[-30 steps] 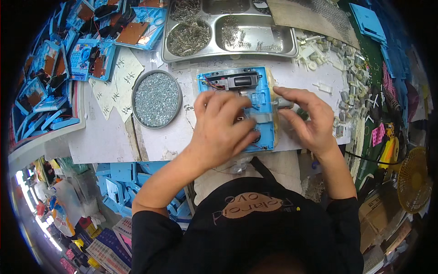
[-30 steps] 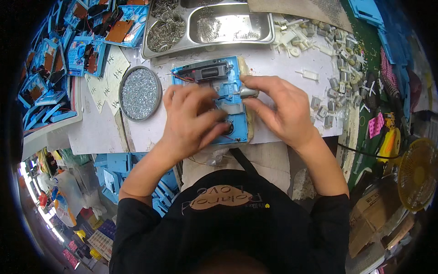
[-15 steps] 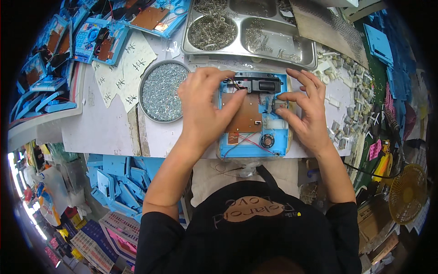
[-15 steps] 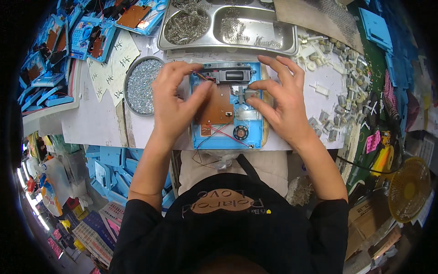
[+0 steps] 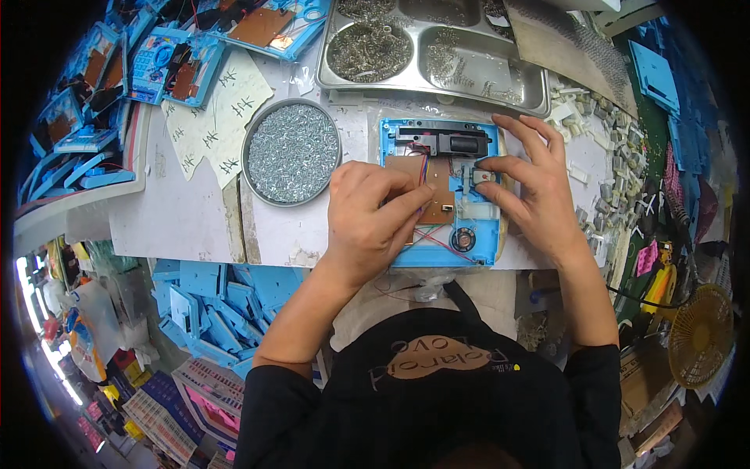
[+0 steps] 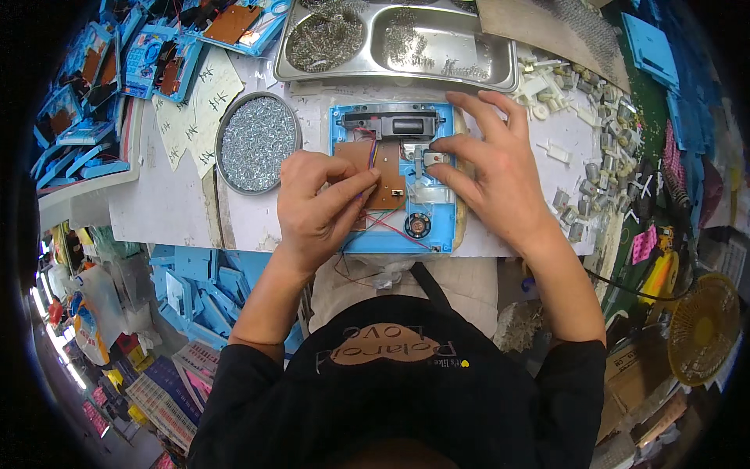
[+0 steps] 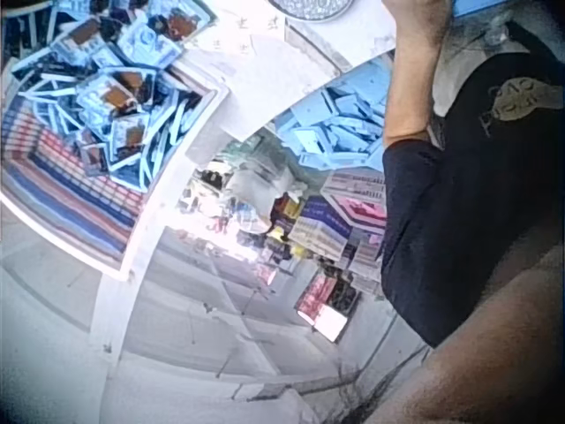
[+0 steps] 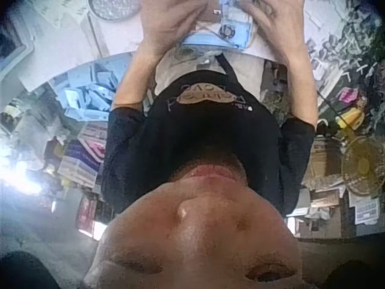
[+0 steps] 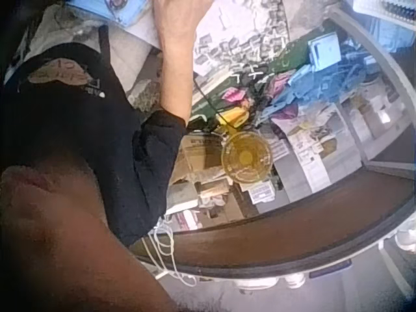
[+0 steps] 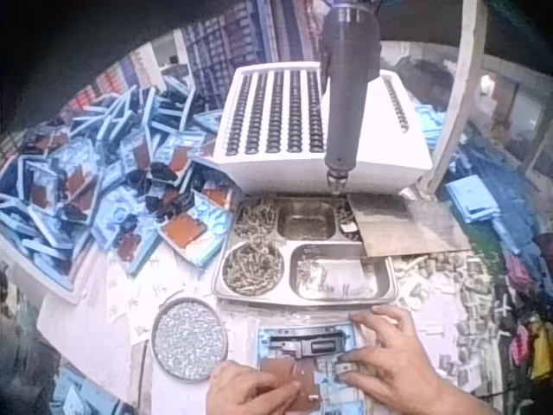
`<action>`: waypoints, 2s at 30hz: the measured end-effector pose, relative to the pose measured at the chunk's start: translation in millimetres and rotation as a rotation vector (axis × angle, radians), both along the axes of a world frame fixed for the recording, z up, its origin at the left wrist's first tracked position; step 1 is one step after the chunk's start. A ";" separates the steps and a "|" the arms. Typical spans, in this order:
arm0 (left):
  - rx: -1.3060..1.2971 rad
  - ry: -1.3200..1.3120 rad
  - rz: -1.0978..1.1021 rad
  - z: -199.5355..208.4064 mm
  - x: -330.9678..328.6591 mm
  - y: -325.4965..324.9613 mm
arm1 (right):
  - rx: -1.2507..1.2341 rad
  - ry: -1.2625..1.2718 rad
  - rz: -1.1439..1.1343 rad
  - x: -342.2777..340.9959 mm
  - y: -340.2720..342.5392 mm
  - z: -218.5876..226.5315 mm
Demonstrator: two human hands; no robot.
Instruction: Assembling and soldering components into a light blue plastic electronic housing.
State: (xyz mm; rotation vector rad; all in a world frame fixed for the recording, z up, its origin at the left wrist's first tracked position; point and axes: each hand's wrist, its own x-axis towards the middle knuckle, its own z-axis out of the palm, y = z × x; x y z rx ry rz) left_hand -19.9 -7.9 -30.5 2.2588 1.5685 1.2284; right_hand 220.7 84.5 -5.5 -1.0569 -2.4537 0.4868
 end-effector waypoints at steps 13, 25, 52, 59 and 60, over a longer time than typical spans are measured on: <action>0.032 -0.036 0.056 -1.6 -1.7 -0.5 | 0.246 0.131 0.292 -64.8 12.6 0.5; 0.010 -0.094 0.247 -0.5 -14.8 2.0 | 0.239 0.142 0.201 -46.3 10.5 -3.0; -0.285 -0.273 -0.014 25.5 39.8 41.2 | 0.113 0.274 -0.057 15.9 -1.9 4.5; -0.138 -0.044 -0.039 23.5 40.6 41.6 | -0.046 1.091 -0.940 217.4 -61.1 13.4; -0.113 0.005 -0.053 24.5 42.2 44.1 | -0.120 1.199 -0.994 228.6 -68.3 19.3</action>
